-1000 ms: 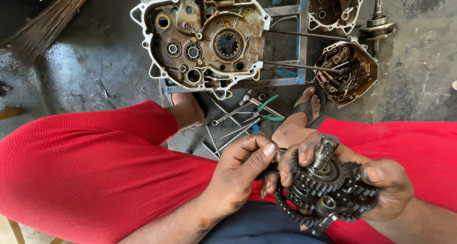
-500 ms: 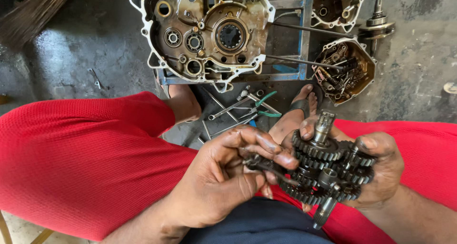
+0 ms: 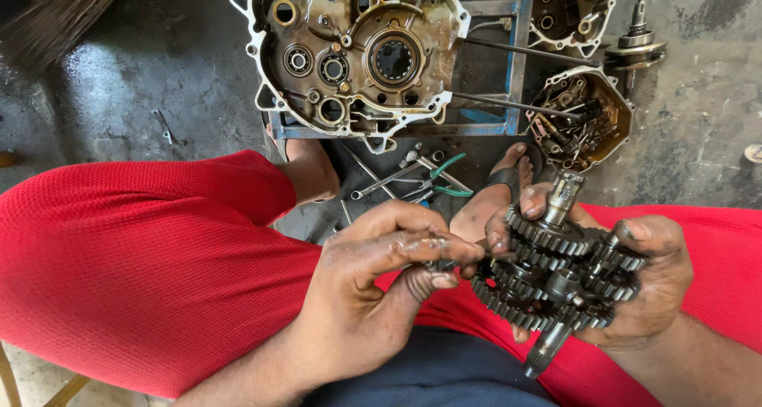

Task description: The person disassembles a motorcycle engine casing, removes the gear assembly, and inspects internal components. They use pliers to extract a small part and handle the gear shaft and casing halves throughout the process.

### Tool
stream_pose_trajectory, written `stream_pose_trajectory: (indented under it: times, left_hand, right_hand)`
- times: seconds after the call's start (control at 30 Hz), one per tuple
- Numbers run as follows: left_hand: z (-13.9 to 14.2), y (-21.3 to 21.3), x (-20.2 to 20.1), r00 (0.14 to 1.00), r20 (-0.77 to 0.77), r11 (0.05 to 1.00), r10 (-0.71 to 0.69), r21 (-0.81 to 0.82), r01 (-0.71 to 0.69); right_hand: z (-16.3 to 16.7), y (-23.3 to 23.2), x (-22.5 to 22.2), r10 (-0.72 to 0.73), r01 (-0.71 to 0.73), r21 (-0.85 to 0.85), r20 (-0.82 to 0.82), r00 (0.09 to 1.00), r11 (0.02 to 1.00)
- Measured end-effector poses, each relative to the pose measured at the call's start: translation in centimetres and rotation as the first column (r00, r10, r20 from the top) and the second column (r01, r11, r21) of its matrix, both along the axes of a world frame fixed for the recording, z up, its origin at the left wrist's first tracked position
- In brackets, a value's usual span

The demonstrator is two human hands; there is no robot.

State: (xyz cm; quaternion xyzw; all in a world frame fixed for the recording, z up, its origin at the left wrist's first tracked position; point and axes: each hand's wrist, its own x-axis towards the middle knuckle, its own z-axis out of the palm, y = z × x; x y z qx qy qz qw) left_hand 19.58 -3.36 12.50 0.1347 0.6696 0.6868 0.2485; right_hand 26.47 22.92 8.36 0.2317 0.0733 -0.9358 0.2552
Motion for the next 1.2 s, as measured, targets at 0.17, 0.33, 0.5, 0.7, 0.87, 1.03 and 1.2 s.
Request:
stream_pose_trajectory:
  times: [0.17,0.33,0.5,0.7,0.87,1.03,1.2]
  left_hand:
    - [0.5,0.4,0.2,0.997,-0.028,0.996,-0.074,0.044,0.076]
    - [0.5,0.1,-0.2,0.935,-0.311,0.982,-0.170,-0.130,0.136]
    - [0.3,-0.2,-0.6,0.917,-0.345,0.978,-0.202,-0.115,0.172]
    - [0.0,-0.2,-0.3,0.943,-0.262,0.977,-0.203,-0.119,0.177]
    - [-0.4,-0.4,-0.3,0.966,-0.177,0.979,-0.189,0.044,0.200]
    - [0.0,0.1,0.7,0.991,-0.073,0.987,-0.113,0.109,0.120]
    - [-0.6,0.1,1.3,0.989,0.136,0.996,-0.061,0.068,0.052]
  right_hand:
    - [0.1,-0.1,0.1,-0.009,0.008,-0.054,-0.024,1.000,0.999]
    - [-0.1,-0.1,0.3,-0.018,0.019,-0.117,0.013,1.000,0.993]
    - [0.1,-0.1,0.1,0.021,-0.022,-0.132,-0.006,1.000,0.991]
    - [0.3,-0.2,-0.4,0.041,-0.041,-0.069,0.004,0.999,0.997]
    - [0.3,0.1,0.1,0.078,-0.078,0.013,0.006,0.997,0.997]
    - [0.4,0.2,0.7,0.049,-0.045,-0.097,0.040,0.998,0.994]
    - [0.5,0.3,0.8,0.027,-0.010,-0.183,0.087,0.996,0.983]
